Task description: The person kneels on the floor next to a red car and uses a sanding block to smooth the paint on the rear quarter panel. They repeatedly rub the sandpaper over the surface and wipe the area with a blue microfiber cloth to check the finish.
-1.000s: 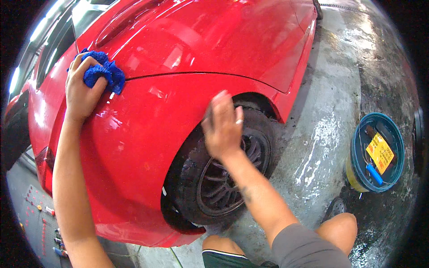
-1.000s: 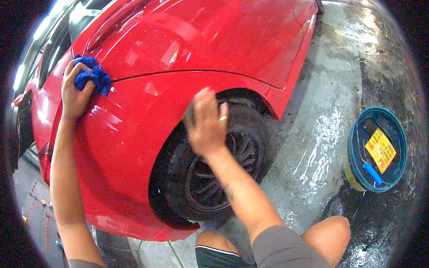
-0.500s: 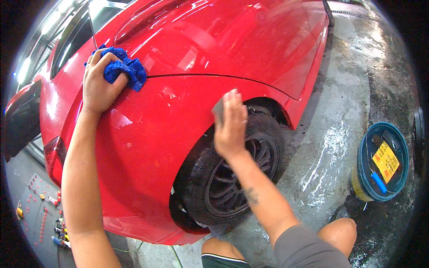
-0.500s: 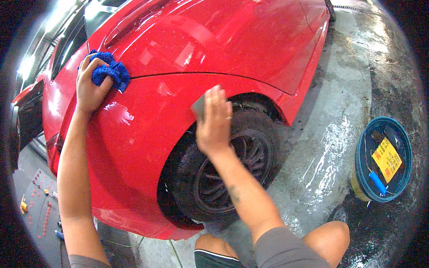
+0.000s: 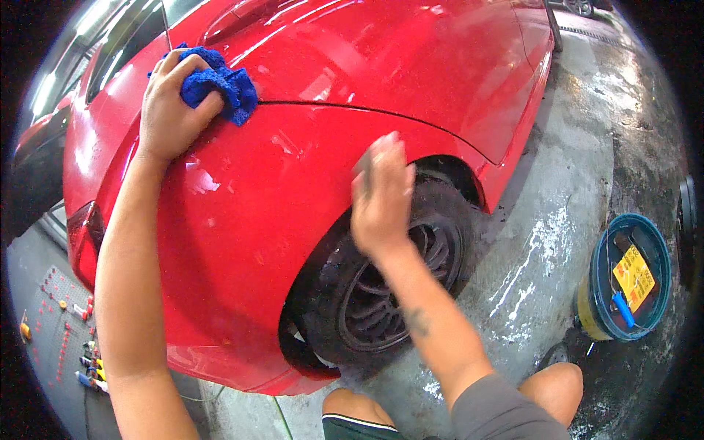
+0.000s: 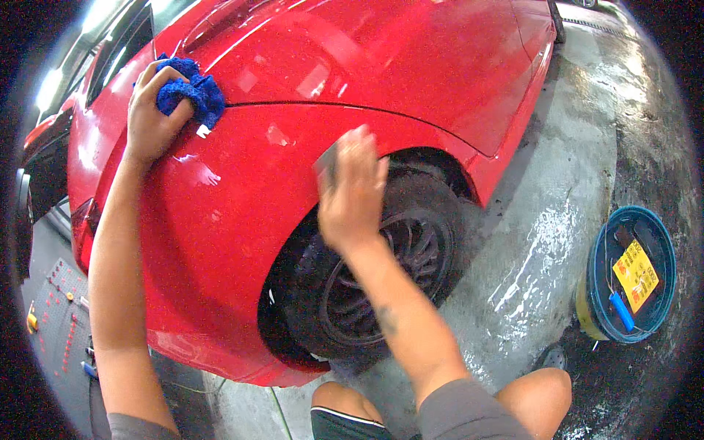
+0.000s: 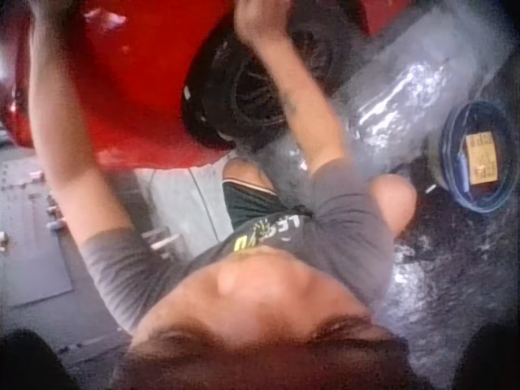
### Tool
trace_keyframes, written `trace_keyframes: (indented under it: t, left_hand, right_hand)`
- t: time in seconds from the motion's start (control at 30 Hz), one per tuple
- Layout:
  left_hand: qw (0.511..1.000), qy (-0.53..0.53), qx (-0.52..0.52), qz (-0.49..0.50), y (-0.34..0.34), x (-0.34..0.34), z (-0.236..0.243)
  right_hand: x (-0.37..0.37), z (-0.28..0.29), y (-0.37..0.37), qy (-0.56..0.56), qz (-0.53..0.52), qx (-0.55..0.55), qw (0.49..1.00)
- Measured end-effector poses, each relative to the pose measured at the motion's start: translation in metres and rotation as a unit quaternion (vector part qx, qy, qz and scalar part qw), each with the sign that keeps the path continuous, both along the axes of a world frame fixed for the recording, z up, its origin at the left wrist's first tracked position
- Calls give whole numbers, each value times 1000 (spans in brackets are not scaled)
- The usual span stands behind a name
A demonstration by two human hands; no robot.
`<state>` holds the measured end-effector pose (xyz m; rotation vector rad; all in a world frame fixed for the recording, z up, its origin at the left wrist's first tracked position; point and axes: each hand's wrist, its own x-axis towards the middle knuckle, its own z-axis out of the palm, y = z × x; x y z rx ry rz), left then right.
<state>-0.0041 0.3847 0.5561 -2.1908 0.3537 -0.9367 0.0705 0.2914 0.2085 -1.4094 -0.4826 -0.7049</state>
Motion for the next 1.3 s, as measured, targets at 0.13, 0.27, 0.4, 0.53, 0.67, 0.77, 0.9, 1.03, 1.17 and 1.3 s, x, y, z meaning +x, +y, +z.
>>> trace_keyframes:
  t: [0.13, 0.27, 0.4, 0.53, 0.67, 0.77, 0.9, 1.03, 1.17, 1.3]
  left_hand:
    - [1000, 0, -21, -10, 0, 9, -9]
    - [999, -8, 33, -15, -4, 1, -7]
    - [999, -17, 41, -5, -4, -4, -3]
    - [1000, -7, 2, -12, -4, 7, -10]
    - [999, -15, 28, 1, -7, -4, -5]
    - [999, -18, 35, -5, -1, -4, -1]
    - [1000, -3, 9, -3, 0, 2, -6]
    - [999, -13, 34, 0, -1, -1, -2]
    - [1000, -11, 15, 5, -1, 0, -1]
    - [1000, -6, 4, -7, -6, 3, -5]
  right_hand:
    - [-118, -24, 11, -186, 124, -129, 966]
    - [-13, -11, 3, -100, -30, -104, 989]
    - [-4, 14, 6, -18, -13, -30, 999]
    - [-109, -13, 7, -179, 115, -128, 969]
    - [-7, 14, -7, -104, -43, -108, 988]
    - [4, 23, -1, -51, -58, -59, 995]
    - [-70, 13, 0, -157, 74, -113, 978]
    - [2, 15, -9, -102, -42, -113, 987]
    - [-8, 28, -6, -61, -27, -82, 994]
    - [-78, 9, -4, -181, 81, -139, 970]
